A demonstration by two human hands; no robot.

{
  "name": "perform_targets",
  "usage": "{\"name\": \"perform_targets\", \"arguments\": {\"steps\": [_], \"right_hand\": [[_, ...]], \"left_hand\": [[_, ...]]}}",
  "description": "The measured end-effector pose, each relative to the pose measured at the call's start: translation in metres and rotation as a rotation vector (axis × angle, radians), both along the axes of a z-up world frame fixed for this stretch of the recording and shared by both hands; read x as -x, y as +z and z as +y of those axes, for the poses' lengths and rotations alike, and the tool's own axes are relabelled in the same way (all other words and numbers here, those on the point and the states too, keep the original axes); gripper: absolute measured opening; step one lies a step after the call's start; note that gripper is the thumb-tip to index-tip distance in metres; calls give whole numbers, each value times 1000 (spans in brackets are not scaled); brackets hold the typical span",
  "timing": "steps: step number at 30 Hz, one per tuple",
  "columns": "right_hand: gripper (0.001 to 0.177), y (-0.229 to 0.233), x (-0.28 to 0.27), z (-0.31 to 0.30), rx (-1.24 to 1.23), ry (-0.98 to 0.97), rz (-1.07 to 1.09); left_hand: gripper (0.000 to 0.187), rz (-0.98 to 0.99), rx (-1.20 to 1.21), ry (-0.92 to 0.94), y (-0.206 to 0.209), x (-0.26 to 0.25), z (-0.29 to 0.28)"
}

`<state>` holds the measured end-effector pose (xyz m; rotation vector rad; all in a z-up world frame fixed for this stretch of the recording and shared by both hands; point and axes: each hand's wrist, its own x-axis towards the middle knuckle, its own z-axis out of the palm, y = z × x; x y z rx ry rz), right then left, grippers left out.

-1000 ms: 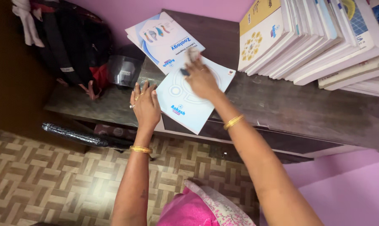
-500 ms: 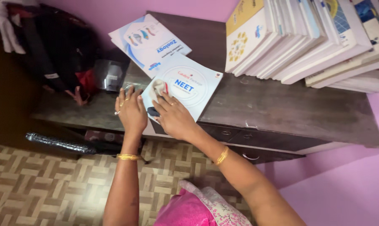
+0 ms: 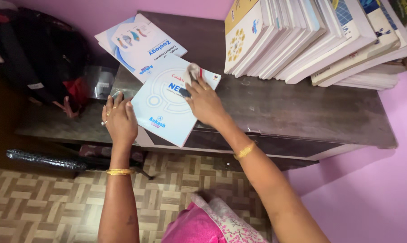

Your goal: The person sorts through a large pile of books, notebooks, and papers on a bed and a desk, picking up individual items and organizing them into stacks.

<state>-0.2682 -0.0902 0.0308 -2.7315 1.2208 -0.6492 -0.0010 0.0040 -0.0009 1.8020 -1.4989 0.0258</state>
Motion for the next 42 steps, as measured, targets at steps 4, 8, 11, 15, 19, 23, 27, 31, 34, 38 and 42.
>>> {"name": "perform_targets", "arguments": {"steps": [4,8,11,15,19,23,27,31,34,38,42], "right_hand": [[34,-6,29,51,68,116,-85],[47,6,82,76,-82,64,-275],[44,24,143,74,36,-213,-167],[43,45,204,70,44,-404,8],[52,59,192,76,64,-381,117],[53,62,132,69,105,-137,-101],[51,35,76,36,-100,-87,-443],[52,-6,50,14,-121,-85,-518],[57,-21,57,10,-63,-58,-461],[59,-22,71,8,-54,-95,-459],[58,-17,78,9,-75,-92,-462]], "left_hand": [[43,-22,-8,15,-4,-2,-2],[42,-36,-16,29,-10,-4,-4],[39,-41,-1,29,-10,-4,-4],[35,-63,-52,39,4,0,-3],[35,-487,-123,134,34,25,-2],[90,-287,-311,-234,58,99,-14],[115,-378,-468,-191,78,158,-4],[47,-523,-628,-338,80,157,-13],[43,-455,-670,-335,78,149,-23],[63,-662,-535,-238,73,149,-20],[36,-566,-642,-336,74,144,-23]]}}
